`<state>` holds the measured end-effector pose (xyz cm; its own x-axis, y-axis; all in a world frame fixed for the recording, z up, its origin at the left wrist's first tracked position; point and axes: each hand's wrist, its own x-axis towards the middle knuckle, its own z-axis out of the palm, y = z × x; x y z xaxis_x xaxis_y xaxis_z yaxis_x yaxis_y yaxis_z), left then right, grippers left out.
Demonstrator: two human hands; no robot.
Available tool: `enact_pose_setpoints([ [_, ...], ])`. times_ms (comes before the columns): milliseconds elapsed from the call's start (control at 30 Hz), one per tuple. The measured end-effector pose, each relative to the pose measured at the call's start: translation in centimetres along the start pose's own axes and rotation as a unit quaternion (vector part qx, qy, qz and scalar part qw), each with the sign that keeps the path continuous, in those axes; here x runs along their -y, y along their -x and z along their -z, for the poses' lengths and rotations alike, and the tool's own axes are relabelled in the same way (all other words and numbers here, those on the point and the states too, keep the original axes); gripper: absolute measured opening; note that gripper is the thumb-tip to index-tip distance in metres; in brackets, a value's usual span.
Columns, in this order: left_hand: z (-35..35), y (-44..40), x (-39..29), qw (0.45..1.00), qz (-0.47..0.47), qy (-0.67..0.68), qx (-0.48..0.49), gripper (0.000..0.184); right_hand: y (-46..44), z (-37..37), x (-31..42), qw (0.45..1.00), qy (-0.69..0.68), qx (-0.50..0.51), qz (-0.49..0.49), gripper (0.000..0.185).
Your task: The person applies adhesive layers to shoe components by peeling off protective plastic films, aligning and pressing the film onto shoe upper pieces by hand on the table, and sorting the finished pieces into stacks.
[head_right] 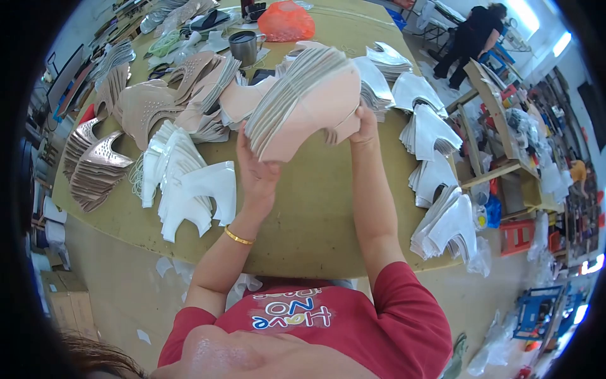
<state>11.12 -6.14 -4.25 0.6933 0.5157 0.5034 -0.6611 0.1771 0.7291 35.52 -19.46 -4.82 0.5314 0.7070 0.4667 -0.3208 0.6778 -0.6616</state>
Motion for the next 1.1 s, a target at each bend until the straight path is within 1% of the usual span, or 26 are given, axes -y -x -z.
enact_pose_setpoints([
  [67,0.4,0.7,1.2,0.999,0.032,-0.02,0.003,0.099,-0.7,-1.4,0.6,1.0,0.004,-0.008,-0.017,0.085],
  [167,-0.6,0.7,0.3,0.996,0.082,-0.046,0.001,0.086,-2.9,-4.6,0.5,0.997,-0.035,-0.021,-0.066,0.078],
  [200,-0.6,0.8,0.5,0.993,0.101,-0.059,0.002,0.086,-4.0,-5.0,-0.2,0.994,-0.057,-0.078,-0.052,0.071],
  [300,-0.8,1.3,1.1,0.984,0.157,-0.088,0.011,0.082,-8.9,-4.9,-1.8,0.986,-0.006,-0.151,-0.073,0.063],
  [400,-1.1,1.6,1.1,0.977,0.189,-0.093,0.026,0.075,-14.2,-4.3,-3.9,0.971,0.057,-0.223,-0.066,0.055],
  [500,-1.3,1.8,0.9,0.973,0.207,-0.096,0.039,0.072,-17.7,-4.0,-5.9,0.954,0.045,-0.284,-0.086,0.053],
  [633,-1.2,1.4,0.2,0.967,0.227,-0.112,0.039,0.071,-19.5,-1.9,-8.5,0.947,0.041,-0.305,-0.097,0.055],
  [700,-1.1,1.4,0.4,0.967,0.228,-0.111,0.031,0.071,-18.9,-1.4,-8.7,0.937,0.07,-0.324,-0.111,0.057],
  [733,-1.0,1.5,0.7,0.969,0.222,-0.105,0.025,0.072,-18.6,-1.6,-8.4,0.912,0.148,-0.354,-0.143,0.056],
  [800,-0.9,1.4,1.0,0.971,0.221,-0.093,0.006,0.074,-18.1,-2.1,-7.8,0.84,0.298,-0.407,-0.2,0.056],
  [833,-0.9,1.3,1.1,0.971,0.222,-0.088,-0.01,0.074,-17.9,-2.4,-7.9,0.794,0.481,-0.367,-0.057,0.06],
  [867,-0.8,1.2,1.2,0.97,0.225,-0.083,-0.028,0.075,-17.5,-2.8,-8.4,0.704,0.635,-0.304,0.086,0.065],
  [900,-0.6,1.4,1.2,0.965,0.244,-0.072,-0.055,0.074,-16.6,-3.1,-8.9,0.578,0.753,-0.224,0.222,0.07],
  [933,-0.4,1.2,1.3,0.96,0.26,-0.063,-0.081,0.073,-15.3,-6.4,-7.9,0.615,0.765,-0.076,0.176,0.078],
  [967,-0.3,0.7,1.5,0.955,0.272,-0.052,-0.108,0.072,-14.5,-9.7,-6.7,0.636,0.757,0.076,0.127,0.088],
  [1033,-0.1,0.2,1.9,0.94,0.303,-0.035,-0.152,0.075,-12.8,-9.5,-8.2,0.503,0.822,0.238,0.12,0.094],
  [1100,0.4,0.4,2.4,0.925,0.331,-0.032,-0.183,0.077,-11.5,-9.0,-9.6,0.402,0.848,0.33,0.099,0.097],
])
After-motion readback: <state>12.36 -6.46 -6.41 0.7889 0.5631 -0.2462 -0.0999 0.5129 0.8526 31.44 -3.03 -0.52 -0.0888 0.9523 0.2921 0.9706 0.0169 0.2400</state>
